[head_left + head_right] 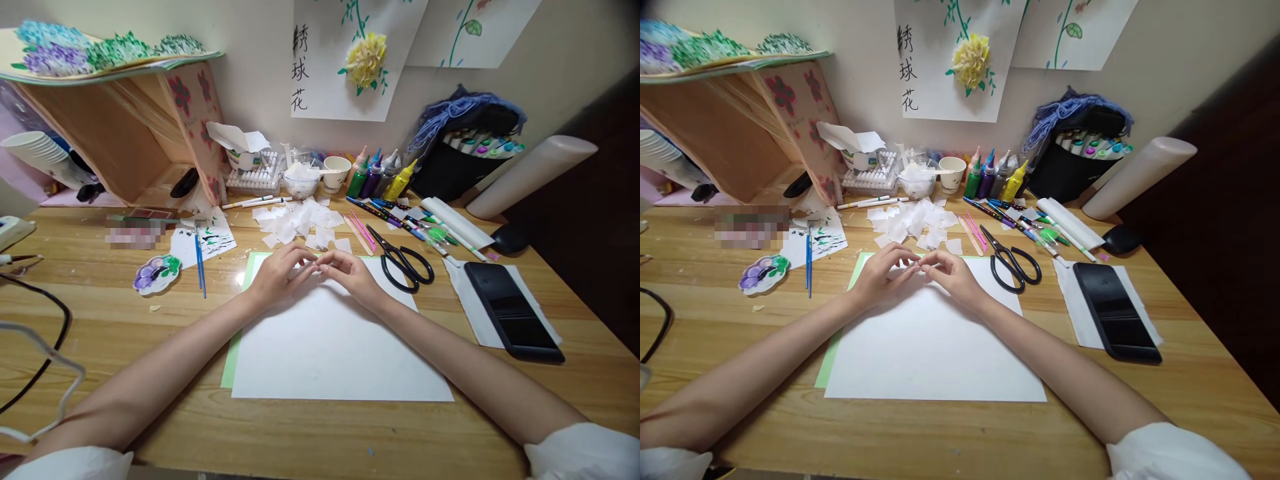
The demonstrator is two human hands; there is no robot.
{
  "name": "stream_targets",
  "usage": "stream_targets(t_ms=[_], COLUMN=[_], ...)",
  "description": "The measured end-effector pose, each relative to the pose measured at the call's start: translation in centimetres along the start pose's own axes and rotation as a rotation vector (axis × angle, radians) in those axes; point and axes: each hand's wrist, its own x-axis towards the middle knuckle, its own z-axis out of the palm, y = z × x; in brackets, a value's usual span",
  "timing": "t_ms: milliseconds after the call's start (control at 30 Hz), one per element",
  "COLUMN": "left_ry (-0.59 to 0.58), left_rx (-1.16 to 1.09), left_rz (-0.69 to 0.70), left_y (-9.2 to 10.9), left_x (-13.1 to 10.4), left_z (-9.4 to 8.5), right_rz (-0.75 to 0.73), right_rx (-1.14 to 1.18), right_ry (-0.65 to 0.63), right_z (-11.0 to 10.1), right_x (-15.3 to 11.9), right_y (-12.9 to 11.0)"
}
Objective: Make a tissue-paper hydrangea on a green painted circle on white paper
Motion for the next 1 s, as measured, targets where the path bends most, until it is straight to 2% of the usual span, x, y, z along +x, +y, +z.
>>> stream_targets(t_ms=[133, 267, 500, 667, 800, 1000], left_ry=[0.040, 0.049, 0.059, -0.015, -0.059, -0.163], left_rx=[-0.041, -0.107, -0.113, -0.057, -0.106, -0.240], left_rz=[-0.006, -0.093, -0.134, -0.133, -0.225, -0.338], left_y=[-0.26, -0.26, 0.08, 0.29, 0.46, 0.49], left_x=[-0.12, -0.32, -0.25, -0.14, 0.02, 0.50], left_z=[0.15, 0.21, 0.13, 0.21, 0.11, -0.49], right_rz=[-0.009, -0.022, -0.054, -0.030, 0.013, -0.035], right_rx=[-0.001, 0.004, 0.004, 0.013, 0.048, -0.001], right_ry=[0.022, 0.047, 0.208, 0.198, 0.194, 0.233], right_z=[-0.14, -0.16, -0.22, -0.21, -0.19, -0.24], right_x=[0.09, 0.16, 0.49, 0.41, 0.28, 0.40], right_y=[0.31, 0.55, 0.62, 0.51, 0.23, 0.35])
